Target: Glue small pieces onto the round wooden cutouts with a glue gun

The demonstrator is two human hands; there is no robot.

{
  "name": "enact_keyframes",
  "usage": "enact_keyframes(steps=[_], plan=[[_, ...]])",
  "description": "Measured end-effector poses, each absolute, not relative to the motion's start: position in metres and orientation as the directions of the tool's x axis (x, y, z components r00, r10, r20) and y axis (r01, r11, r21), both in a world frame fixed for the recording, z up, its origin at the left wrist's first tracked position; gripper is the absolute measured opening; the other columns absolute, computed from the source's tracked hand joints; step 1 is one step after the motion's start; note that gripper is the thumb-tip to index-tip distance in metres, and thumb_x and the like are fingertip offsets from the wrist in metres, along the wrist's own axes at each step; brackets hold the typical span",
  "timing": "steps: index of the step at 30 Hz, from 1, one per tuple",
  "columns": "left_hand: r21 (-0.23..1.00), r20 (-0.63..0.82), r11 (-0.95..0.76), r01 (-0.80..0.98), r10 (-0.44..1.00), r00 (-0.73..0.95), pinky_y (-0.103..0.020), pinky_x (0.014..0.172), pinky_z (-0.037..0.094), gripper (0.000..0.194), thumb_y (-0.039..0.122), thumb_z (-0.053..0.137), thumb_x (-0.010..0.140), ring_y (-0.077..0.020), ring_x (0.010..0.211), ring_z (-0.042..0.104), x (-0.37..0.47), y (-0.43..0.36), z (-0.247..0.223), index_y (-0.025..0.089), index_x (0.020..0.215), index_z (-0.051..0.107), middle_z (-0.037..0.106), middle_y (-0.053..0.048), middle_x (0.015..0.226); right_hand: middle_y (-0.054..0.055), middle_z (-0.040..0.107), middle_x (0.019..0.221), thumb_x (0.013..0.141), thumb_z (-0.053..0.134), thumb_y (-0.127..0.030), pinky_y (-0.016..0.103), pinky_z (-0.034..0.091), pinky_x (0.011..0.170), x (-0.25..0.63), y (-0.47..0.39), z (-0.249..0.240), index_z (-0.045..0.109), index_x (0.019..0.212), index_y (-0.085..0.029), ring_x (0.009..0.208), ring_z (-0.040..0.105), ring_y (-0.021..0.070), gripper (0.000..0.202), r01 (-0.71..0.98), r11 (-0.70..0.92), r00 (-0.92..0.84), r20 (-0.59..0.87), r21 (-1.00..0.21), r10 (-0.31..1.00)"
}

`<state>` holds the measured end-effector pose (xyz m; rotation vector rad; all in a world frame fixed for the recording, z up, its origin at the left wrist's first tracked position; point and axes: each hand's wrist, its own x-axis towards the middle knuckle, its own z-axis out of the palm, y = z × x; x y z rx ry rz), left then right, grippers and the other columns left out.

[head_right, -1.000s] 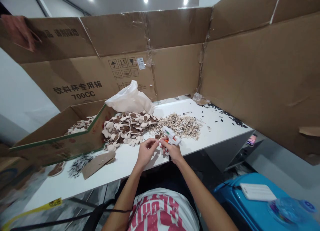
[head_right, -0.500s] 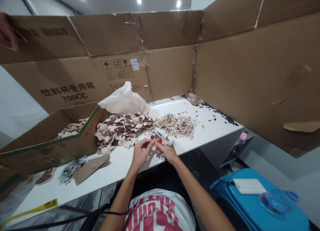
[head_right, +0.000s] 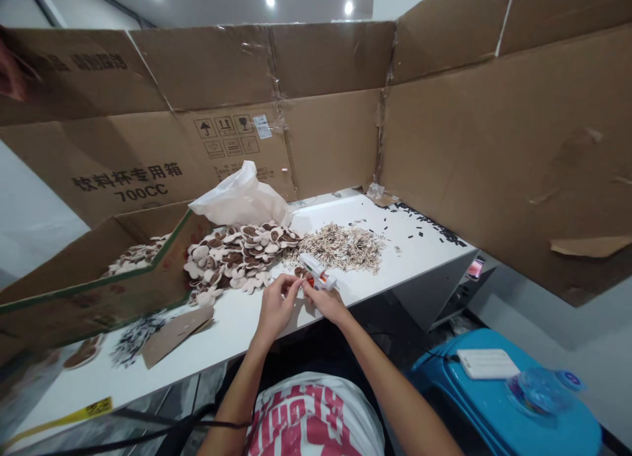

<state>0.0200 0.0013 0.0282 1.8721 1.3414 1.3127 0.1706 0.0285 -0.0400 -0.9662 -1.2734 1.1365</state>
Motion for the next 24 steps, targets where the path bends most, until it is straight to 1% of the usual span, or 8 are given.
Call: enact_keyframes(steps=[2,4,7,10,14,18,21,24], plan=[[0.819,0.402,-0.379,0.43,0.915,0.041,-0.027,0.066,0.047,0.019,0.036,0.064,0.095,-0.0173,0.069,0.065,0.021,0.001,0.028,0.02,0.089,0.072,0.075,-0.004,0.081,-0.001,0.059,0.06,0.097,0.069,-0.061,0.027,0.045,0.056,0.171,0.026,-0.037,0.066,0.078,-0.025,0.056,0.058,0.0197,0.041,0.01,0.265,-0.049,0.265,-0.964,0.963],[0.838,0.374,-0.348,0.42,0.927,0.02,-0.027,0.066,0.047,0.02,0.037,0.064,0.094,-0.0175,0.068,0.065,0.021,0.001,0.027,0.02,0.089,0.073,0.075,-0.004,0.081,-0.001,0.059,0.059,0.099,0.065,-0.058,0.028,0.045,0.057,0.171,0.023,-0.032,0.064,0.074,-0.025,0.056,0.058,0.0201,0.042,0.07,0.305,-0.049,0.302,-0.95,0.952],[0.858,0.338,-0.304,0.414,0.941,-0.008,-0.028,0.065,0.046,0.02,0.038,0.065,0.093,-0.0177,0.067,0.064,0.022,0.002,0.026,0.02,0.089,0.074,0.076,-0.004,0.079,-0.001,0.058,0.058,0.097,0.065,-0.058,0.028,0.044,0.054,0.168,0.019,-0.027,0.063,0.074,-0.025,0.053,0.056,0.0202,0.04,0.066,0.303,-0.017,0.303,-0.951,0.953],[0.878,0.313,-0.277,0.391,0.949,-0.029,-0.028,0.064,0.046,0.021,0.039,0.067,0.091,-0.0182,0.066,0.064,0.024,0.002,0.025,0.02,0.087,0.075,0.076,-0.005,0.078,0.0,0.058,0.06,0.095,0.067,-0.056,0.03,0.046,0.056,0.164,0.017,-0.025,0.065,0.075,-0.025,0.053,0.055,0.0207,0.038,0.042,0.335,0.037,0.336,-0.941,0.941],[0.888,0.3,-0.267,0.374,0.953,-0.032,-0.027,0.062,0.045,0.023,0.04,0.068,0.09,-0.018,0.064,0.064,0.024,0.003,0.025,0.019,0.086,0.075,0.075,-0.005,0.075,0.003,0.061,0.064,0.096,0.067,-0.053,0.033,0.047,0.058,0.158,0.017,-0.028,0.068,0.078,-0.024,0.056,0.057,0.0228,0.035,0.057,0.384,0.125,0.388,-0.922,0.913],[0.899,0.295,-0.266,0.348,0.955,-0.032,-0.026,0.06,0.045,0.025,0.043,0.069,0.09,-0.0176,0.064,0.063,0.024,0.004,0.022,0.018,0.085,0.075,0.075,-0.004,0.074,0.004,0.064,0.069,0.096,0.067,-0.053,0.033,0.049,0.06,0.156,0.017,-0.029,0.069,0.08,-0.023,0.063,0.061,0.0246,0.034,0.061,0.403,0.151,0.408,-0.913,0.901],[0.884,0.314,-0.283,0.371,0.949,-0.024,-0.025,0.059,0.045,0.028,0.045,0.069,0.091,-0.0167,0.063,0.061,0.022,0.004,0.022,0.019,0.087,0.076,0.074,-0.004,0.074,0.002,0.063,0.069,0.097,0.065,-0.054,0.031,0.05,0.06,0.159,0.018,-0.026,0.069,0.082,-0.024,0.062,0.061,0.0224,0.034,0.048,0.368,0.108,0.371,-0.929,0.922],[0.825,0.389,-0.351,0.444,0.921,0.006,-0.026,0.064,0.048,0.024,0.044,0.069,0.092,-0.0159,0.066,0.062,0.017,0.003,0.026,0.021,0.097,0.075,0.076,-0.004,0.086,-0.002,0.055,0.059,0.099,0.062,-0.06,0.027,0.046,0.054,0.163,0.02,-0.026,0.065,0.079,-0.026,0.053,0.055,0.0192,0.04,0.044,0.307,-0.013,0.306,-0.951,0.952]])
